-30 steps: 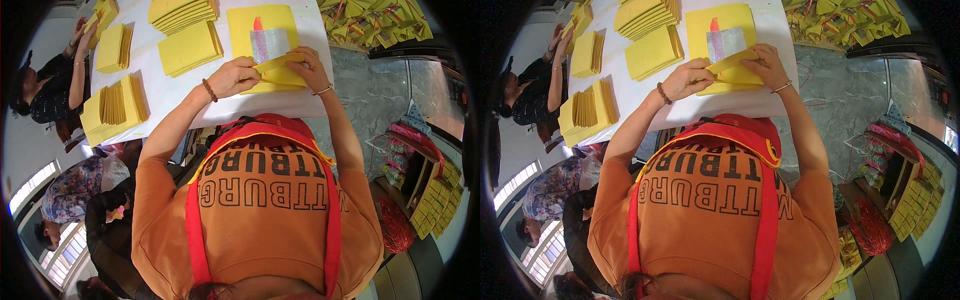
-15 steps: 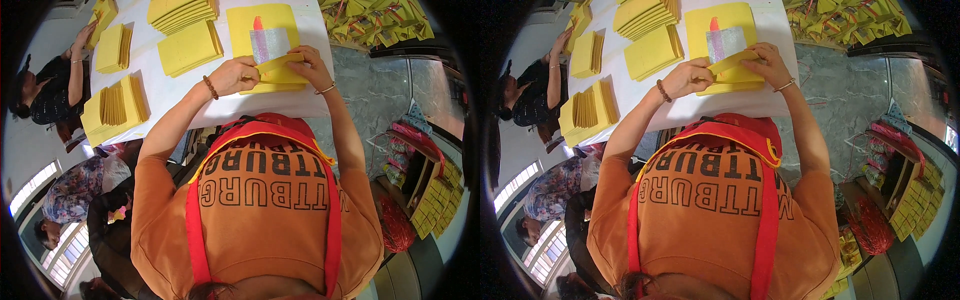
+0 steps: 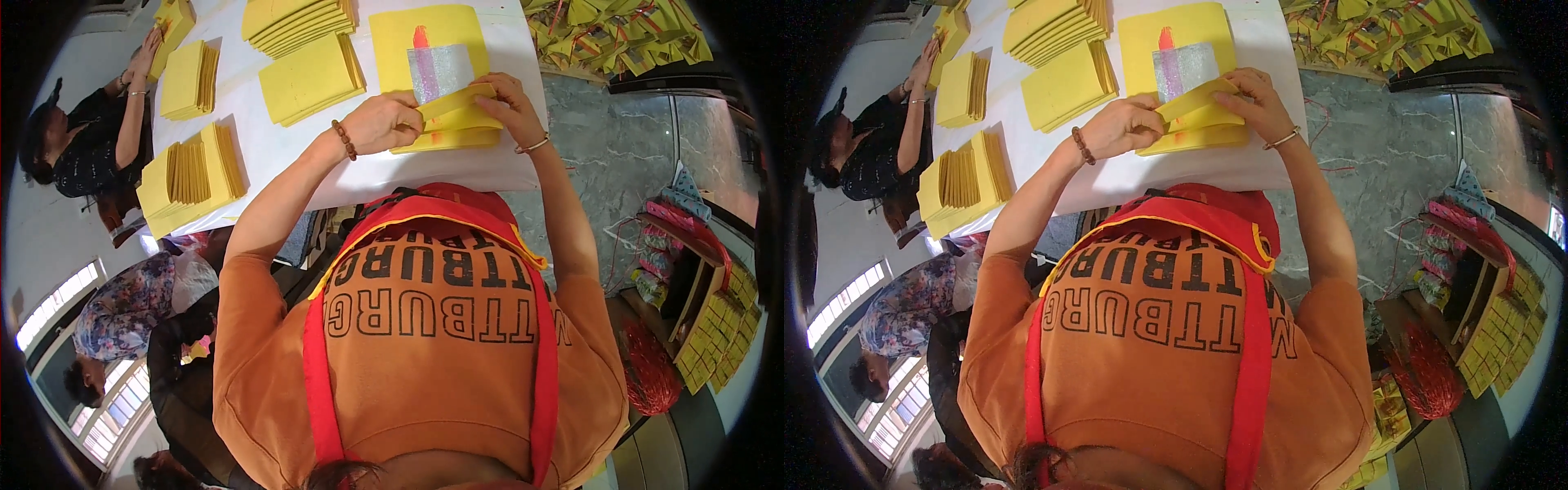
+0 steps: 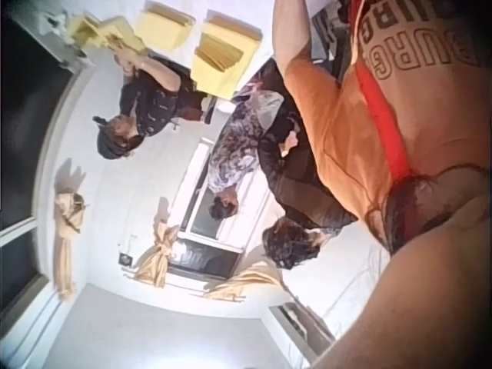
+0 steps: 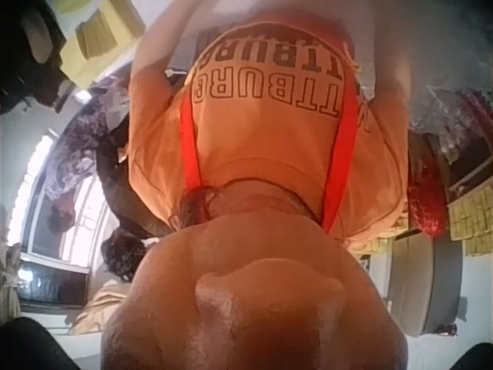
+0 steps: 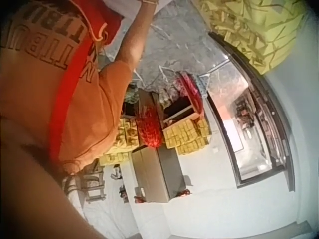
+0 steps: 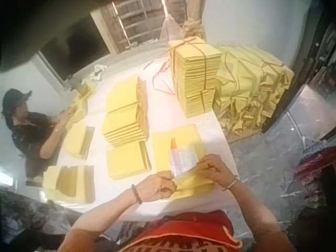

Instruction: Folding yellow paper sheets at a work table.

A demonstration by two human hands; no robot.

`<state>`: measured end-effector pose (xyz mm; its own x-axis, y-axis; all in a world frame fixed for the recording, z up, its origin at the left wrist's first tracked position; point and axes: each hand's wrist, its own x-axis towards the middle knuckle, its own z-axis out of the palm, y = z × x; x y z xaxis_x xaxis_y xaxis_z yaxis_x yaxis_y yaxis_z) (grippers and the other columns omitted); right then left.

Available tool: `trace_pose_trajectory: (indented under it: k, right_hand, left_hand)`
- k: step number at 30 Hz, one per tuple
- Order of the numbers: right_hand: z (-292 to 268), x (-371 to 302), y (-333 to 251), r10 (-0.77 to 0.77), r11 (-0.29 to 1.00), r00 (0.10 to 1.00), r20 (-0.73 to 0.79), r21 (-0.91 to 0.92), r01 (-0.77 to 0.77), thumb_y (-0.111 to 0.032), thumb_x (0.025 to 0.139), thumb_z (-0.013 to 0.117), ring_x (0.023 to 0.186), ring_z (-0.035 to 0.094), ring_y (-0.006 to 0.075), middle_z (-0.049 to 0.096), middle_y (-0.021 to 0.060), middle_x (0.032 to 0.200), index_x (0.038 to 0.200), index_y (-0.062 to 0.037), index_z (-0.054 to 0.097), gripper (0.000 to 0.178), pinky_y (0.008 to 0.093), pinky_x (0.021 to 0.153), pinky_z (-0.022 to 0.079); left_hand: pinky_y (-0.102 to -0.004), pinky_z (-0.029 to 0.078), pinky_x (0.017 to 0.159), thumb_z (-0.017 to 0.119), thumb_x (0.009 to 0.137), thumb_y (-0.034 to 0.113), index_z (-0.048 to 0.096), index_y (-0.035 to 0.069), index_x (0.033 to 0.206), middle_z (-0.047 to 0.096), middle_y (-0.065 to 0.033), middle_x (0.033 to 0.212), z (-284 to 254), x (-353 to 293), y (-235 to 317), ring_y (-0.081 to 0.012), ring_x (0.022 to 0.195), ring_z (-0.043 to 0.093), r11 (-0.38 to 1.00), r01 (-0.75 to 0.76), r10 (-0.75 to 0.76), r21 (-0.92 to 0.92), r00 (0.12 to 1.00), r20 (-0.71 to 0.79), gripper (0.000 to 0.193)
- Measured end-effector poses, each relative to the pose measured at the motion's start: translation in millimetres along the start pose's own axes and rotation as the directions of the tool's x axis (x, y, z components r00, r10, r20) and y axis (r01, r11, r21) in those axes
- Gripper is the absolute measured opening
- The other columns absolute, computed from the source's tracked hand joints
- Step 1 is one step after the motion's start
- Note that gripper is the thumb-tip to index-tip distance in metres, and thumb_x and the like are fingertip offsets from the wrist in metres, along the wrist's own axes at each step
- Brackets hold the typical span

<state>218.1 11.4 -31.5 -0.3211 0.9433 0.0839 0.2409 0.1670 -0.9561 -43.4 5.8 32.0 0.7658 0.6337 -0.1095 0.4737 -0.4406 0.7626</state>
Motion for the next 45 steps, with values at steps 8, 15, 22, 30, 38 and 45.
trace_pose_trajectory:
  k: [8,15,22,30,38,45]
  right_hand:
    - [-5,-5,19,0.013,0.990,0.999,0.047,0.142,-0.019,-0.028,0.076,0.066,0.117,0.035,0.0215,0.049,0.0078,0.117,0.108,-0.0068,0.058,0.040,0.0328,0.098,0.030]
    - [-2,-14,3,-0.027,1.000,0.995,0.095,-0.006,0.027,-0.021,0.059,0.080,0.124,0.029,0.0261,0.030,0.0133,0.131,0.125,-0.0055,0.042,0.078,0.0352,0.103,0.029]
    - [7,-7,6,-0.060,0.994,0.996,-0.065,-0.100,0.054,-0.018,0.075,0.069,0.115,0.036,0.0236,0.048,0.0088,0.116,0.112,-0.0066,0.056,0.041,0.0325,0.097,0.032]
    - [14,-4,12,0.048,0.989,0.995,-0.089,0.141,-0.035,-0.018,0.078,0.064,0.109,0.040,0.0230,0.052,0.0060,0.111,0.103,-0.0080,0.060,0.028,0.0338,0.094,0.031]
    - [1,7,-13,-0.406,0.754,0.914,-0.005,-0.567,0.332,-0.021,0.069,0.066,0.120,0.037,0.0289,0.046,0.0100,0.125,0.119,-0.0165,0.051,0.052,0.0420,0.099,0.027]
    - [-1,-16,-33,-0.379,0.512,0.826,0.417,-0.649,0.563,-0.019,0.078,0.060,0.120,0.041,0.0251,0.047,0.0056,0.126,0.114,-0.0171,0.056,0.036,0.0429,0.099,0.030]
  left_hand:
    - [-0.0306,0.044,0.060,0.054,0.073,0.005,0.057,0.001,0.079,0.051,-0.0088,0.078,2,-1,0,-0.0209,0.069,0.053,0.998,0.060,-0.061,-0.016,0.998,-0.033,0.007]
    - [-0.0250,0.038,0.055,0.051,0.077,0.012,0.048,0.002,0.081,0.049,-0.0066,0.077,3,-5,2,-0.0130,0.062,0.046,0.994,0.045,-0.067,-0.097,0.970,-0.233,0.011]
    - [-0.0252,0.039,0.062,0.055,0.079,0.016,0.050,0.004,0.085,0.052,-0.0059,0.082,2,-10,9,-0.0103,0.071,0.047,0.935,0.296,-0.329,-0.195,0.930,-0.165,0.014]
    - [-0.0356,0.037,0.090,0.068,0.072,0.013,0.051,0.009,0.119,0.049,-0.0123,0.116,23,-17,-24,-0.0280,0.100,0.046,0.981,0.009,0.092,0.196,0.862,-0.499,0.051]
    - [-0.0370,0.039,0.086,0.058,0.068,0.012,0.058,0.014,0.112,0.054,-0.0095,0.110,28,-16,-35,-0.0284,0.099,0.049,0.839,-0.003,0.290,0.544,0.849,-0.442,0.044]
    - [-0.0367,0.044,0.079,0.051,0.073,0.009,0.059,0.010,0.106,0.057,-0.0100,0.105,29,-36,-4,-0.0274,0.098,0.053,0.770,-0.080,0.358,0.633,0.875,-0.325,0.034]
